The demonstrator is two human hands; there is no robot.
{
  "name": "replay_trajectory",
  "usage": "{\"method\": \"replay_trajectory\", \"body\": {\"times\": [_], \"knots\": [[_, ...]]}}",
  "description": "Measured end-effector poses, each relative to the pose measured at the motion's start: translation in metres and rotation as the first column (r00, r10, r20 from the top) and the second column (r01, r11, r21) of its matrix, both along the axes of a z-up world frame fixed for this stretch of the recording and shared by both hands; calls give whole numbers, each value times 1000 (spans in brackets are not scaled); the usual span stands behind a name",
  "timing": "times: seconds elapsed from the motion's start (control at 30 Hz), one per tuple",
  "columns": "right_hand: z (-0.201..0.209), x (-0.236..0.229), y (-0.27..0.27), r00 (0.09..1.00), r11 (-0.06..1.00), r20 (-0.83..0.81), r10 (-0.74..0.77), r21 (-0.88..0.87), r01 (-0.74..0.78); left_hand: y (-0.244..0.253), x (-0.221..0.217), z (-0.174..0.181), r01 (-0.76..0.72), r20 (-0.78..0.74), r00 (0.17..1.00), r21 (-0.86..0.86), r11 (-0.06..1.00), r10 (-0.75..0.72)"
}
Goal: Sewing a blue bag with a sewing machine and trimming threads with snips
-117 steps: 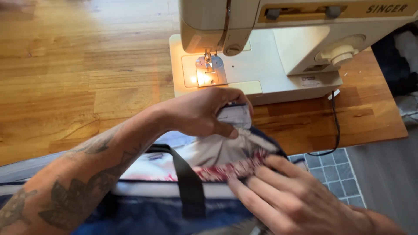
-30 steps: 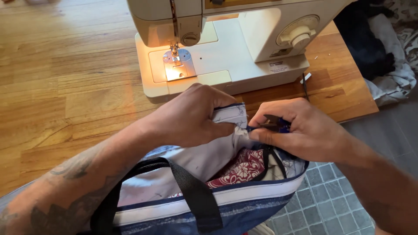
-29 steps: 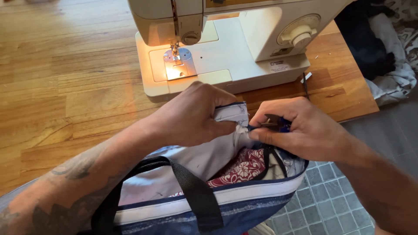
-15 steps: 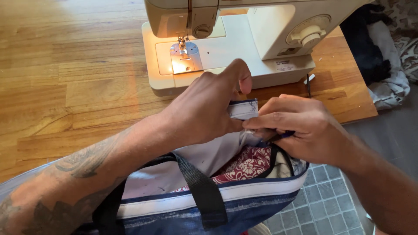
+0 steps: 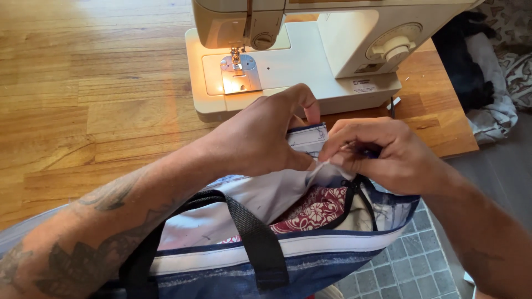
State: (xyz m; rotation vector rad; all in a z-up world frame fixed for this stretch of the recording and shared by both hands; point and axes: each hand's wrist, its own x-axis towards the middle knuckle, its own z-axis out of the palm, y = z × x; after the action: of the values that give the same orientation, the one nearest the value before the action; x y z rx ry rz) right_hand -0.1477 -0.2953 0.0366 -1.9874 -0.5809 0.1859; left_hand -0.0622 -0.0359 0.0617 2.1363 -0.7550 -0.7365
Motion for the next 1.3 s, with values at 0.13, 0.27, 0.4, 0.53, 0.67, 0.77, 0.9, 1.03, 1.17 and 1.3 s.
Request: {"method": "replay_trajectory", "body": {"times": [0.13, 0.27, 0.4, 0.53, 0.67, 0.77, 0.9, 1.03, 1.17, 1.3], "knots": [[5, -12, -4, 982, 984, 73, -175, -29, 177, 2, -2, -2, -47, -81, 996, -46, 998, 43], [19, -19, 0, 964, 883, 187, -188, -397, 249, 2, -1, -14, -7, -42, 999, -135, 991, 2], [22, -22, 1, 947, 891, -71, -312, -368, 266, 0, -4, -9, 25, -97, 994, -219, 975, -47], [12, -19, -4, 927, 913, -162, -337, -294, 281, 4, -3, -8, 55, -70, 995, -212, 976, -72], [12, -20, -3, 935, 926, -159, -316, -265, 267, 0, -3, -26, 112, 10, 993, -346, 932, -116], [11, -20, -3, 939, 924, -145, -312, -278, 264, -3, -10, -30, 94, 242, 970, -294, 951, -21], [5, -20, -5, 909, 884, -130, -397, -320, 340, 1, -37, -21, 248, 689, 725, -269, 931, 6], [1, -23, 0, 903, 877, -84, -421, -292, 381, 10, -46, -13, 320, 655, 752, -262, 910, -76], [3, -30, 0, 924, 907, -60, -378, -223, 357, 18, -46, -6, 272, 590, 802, -218, 937, -95], [2, -32, 1, 942, 925, 24, -333, -184, 332, 24, -36, -8, 172, 412, 895, 37, 984, -172]]}}
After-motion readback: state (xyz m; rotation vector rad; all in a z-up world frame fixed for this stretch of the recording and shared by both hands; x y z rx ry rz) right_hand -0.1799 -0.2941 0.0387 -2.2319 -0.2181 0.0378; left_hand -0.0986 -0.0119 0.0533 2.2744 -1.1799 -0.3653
